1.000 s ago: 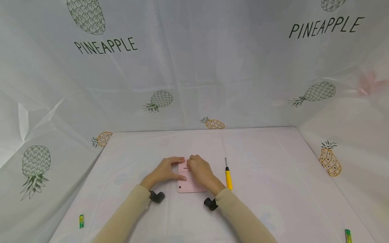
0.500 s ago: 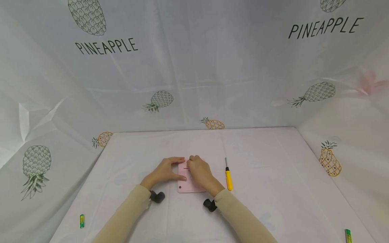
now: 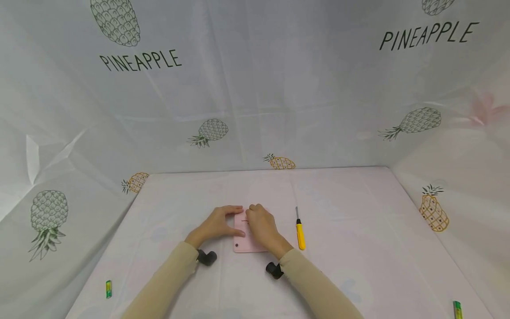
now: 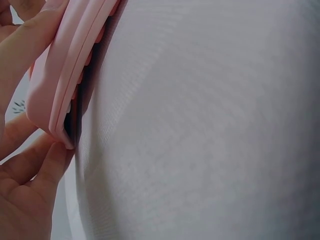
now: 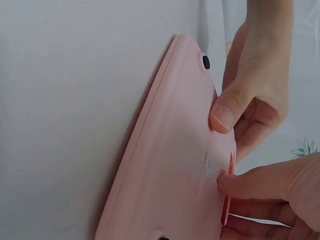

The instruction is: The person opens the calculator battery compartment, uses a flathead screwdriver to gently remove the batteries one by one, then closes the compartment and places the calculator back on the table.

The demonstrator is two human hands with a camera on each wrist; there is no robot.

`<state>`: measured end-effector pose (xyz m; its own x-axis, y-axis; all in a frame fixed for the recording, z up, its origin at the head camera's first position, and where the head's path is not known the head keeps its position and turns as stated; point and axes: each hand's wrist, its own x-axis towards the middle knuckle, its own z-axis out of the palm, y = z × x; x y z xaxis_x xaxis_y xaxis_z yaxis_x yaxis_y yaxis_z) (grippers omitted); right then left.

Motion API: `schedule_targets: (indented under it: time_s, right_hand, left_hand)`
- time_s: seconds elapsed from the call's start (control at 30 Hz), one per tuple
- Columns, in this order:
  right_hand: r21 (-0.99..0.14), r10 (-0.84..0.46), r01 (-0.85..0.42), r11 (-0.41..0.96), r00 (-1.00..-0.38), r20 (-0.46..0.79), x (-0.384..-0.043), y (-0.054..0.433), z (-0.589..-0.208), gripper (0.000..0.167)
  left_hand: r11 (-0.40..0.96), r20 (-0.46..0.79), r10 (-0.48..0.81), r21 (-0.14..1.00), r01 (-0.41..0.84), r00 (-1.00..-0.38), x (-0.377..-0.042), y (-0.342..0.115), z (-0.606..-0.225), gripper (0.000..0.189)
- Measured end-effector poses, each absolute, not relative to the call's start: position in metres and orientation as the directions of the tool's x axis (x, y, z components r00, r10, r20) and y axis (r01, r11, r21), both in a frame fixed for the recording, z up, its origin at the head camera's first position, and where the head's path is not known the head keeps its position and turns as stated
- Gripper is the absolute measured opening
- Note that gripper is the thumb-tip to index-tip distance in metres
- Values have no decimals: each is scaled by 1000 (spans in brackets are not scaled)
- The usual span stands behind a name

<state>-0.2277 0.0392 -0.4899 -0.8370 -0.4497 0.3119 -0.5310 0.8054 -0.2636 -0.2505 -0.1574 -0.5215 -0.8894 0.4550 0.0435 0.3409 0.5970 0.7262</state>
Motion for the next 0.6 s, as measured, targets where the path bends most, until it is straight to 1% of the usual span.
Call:
schedule_targets:
  time_s: [0.1, 0.2, 0.37, 0.6]
  right_hand:
    - [-239, -456, -530, 814, -837, 303, -226, 38, -490, 9]
    - [-214, -480, -550, 807, -822, 306, -224, 39, -489, 6]
    - [-168, -513, -584, 794, -792, 331, -223, 42, -491, 8]
    - [-151, -507, -581, 800, -789, 348, -222, 42, -495, 7]
  left_hand:
    - [595, 42, 458, 728, 341, -888, -250, -157, -520, 87]
    - [595, 42, 459, 728, 342, -888, -250, -157, -519, 86]
    - [606, 37, 453, 720, 338, -891, -250, -157, -520, 85]
    - [600, 43, 460, 721, 346, -887, -251, -157, -521, 84]
